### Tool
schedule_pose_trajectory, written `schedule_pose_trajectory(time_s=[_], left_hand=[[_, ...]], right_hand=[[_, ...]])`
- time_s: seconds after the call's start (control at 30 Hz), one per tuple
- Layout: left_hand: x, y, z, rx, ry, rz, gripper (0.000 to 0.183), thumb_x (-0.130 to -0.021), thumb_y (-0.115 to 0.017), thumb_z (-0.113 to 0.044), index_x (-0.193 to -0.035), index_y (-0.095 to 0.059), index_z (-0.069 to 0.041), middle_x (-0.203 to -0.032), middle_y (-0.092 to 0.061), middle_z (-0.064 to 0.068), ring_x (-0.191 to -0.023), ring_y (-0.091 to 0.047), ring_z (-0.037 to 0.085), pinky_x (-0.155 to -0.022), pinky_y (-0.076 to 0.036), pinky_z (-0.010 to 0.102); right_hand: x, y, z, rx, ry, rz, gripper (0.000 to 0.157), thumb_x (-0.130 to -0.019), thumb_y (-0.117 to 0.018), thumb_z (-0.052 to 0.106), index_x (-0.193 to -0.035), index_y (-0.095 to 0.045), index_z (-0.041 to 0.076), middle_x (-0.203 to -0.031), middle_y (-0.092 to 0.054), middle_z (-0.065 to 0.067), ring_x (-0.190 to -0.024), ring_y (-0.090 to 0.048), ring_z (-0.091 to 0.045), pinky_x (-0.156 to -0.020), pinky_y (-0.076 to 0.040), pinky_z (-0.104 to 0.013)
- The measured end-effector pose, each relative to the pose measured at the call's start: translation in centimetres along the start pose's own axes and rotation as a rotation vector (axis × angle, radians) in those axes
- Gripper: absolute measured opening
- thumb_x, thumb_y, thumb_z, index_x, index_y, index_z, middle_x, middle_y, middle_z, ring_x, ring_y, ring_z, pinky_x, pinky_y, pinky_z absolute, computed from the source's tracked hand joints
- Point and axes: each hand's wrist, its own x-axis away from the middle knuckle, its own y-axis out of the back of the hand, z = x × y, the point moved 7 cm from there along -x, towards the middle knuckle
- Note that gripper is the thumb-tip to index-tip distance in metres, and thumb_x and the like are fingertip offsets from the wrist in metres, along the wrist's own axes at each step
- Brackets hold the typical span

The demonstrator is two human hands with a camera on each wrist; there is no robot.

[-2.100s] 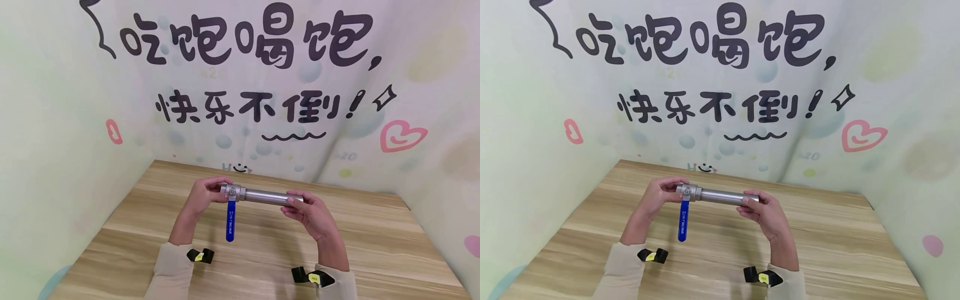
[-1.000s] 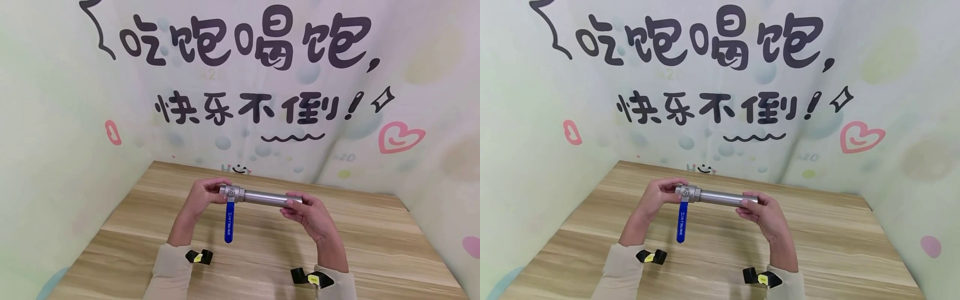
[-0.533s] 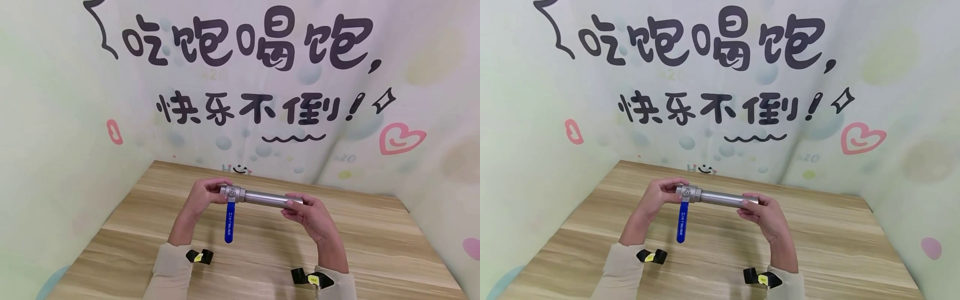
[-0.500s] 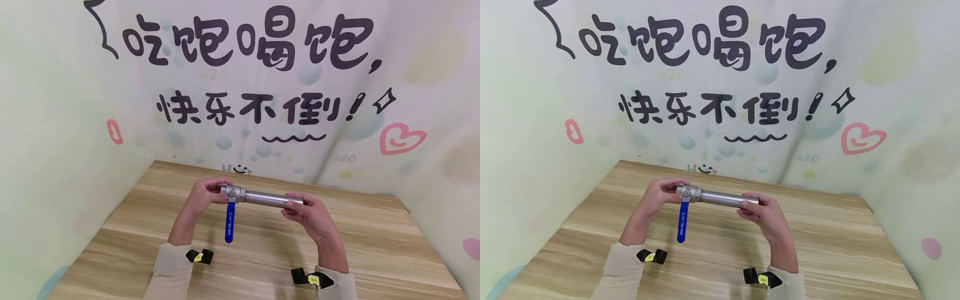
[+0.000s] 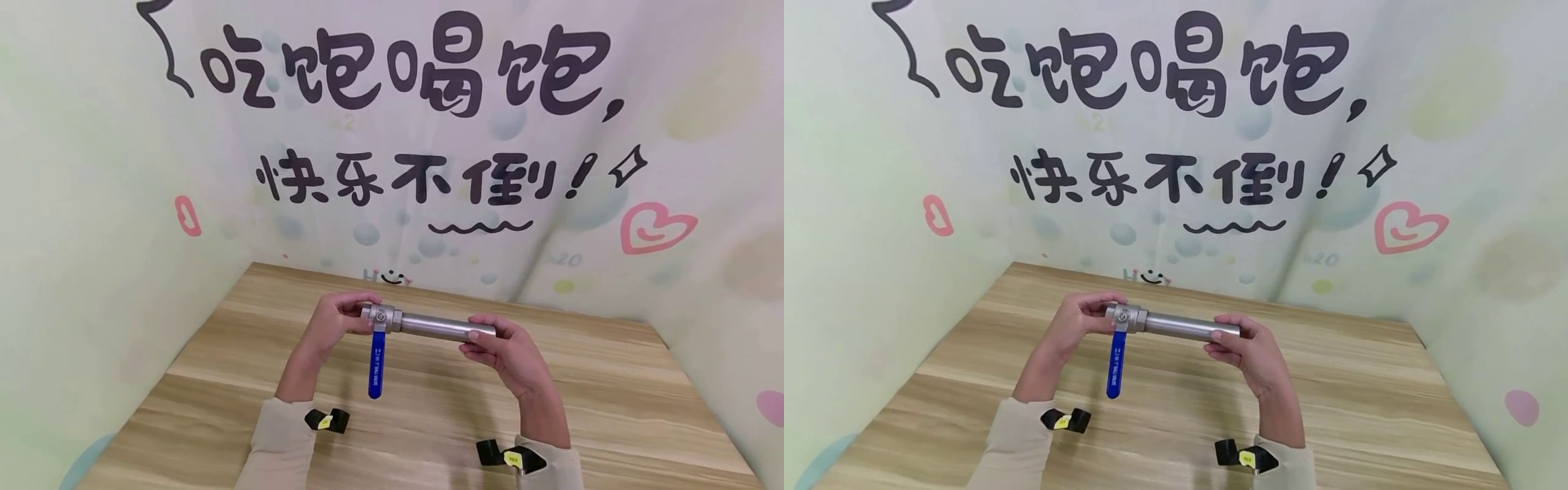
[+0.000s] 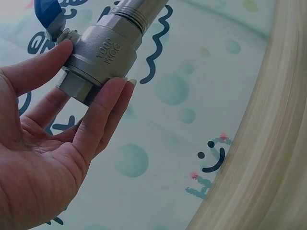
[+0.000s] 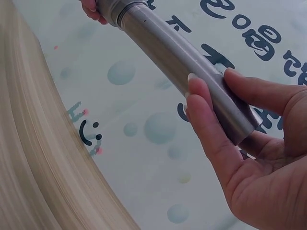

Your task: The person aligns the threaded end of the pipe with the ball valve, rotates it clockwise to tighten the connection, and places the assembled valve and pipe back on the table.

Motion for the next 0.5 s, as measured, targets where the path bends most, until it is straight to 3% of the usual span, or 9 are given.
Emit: schedule_pose_trajectory(time_s=[0.3,0.5], left_hand=[[0.14,0.31,0.33,0.007,0.022,-0.016,0.039,-0.076,-0.071,0.008,-0.114,-0.066,0.007,-0.106,-0.067,0.018,-0.089,-0.063,0.024,-0.073,-0.058,0.036],[0.03,0.51,0.19,-0.009,0.012,-0.018,0.039,-0.077,-0.070,0.009,-0.115,-0.064,0.009,-0.109,-0.066,0.020,-0.091,-0.062,0.024,-0.073,-0.059,0.035]], right_hand=[[-0.10,-0.27,-0.24,-0.020,0.015,0.045,0.026,-0.091,-0.062,-0.002,-0.117,-0.059,-0.002,-0.102,-0.060,-0.011,-0.081,-0.072,-0.021,-0.081,-0.057,-0.034],[-0.25,-0.37,-0.24,0.022,0.011,0.042,0.025,-0.094,-0.061,0.003,-0.118,-0.058,-0.001,-0.105,-0.059,-0.012,-0.081,-0.072,-0.019,-0.080,-0.058,-0.033]])
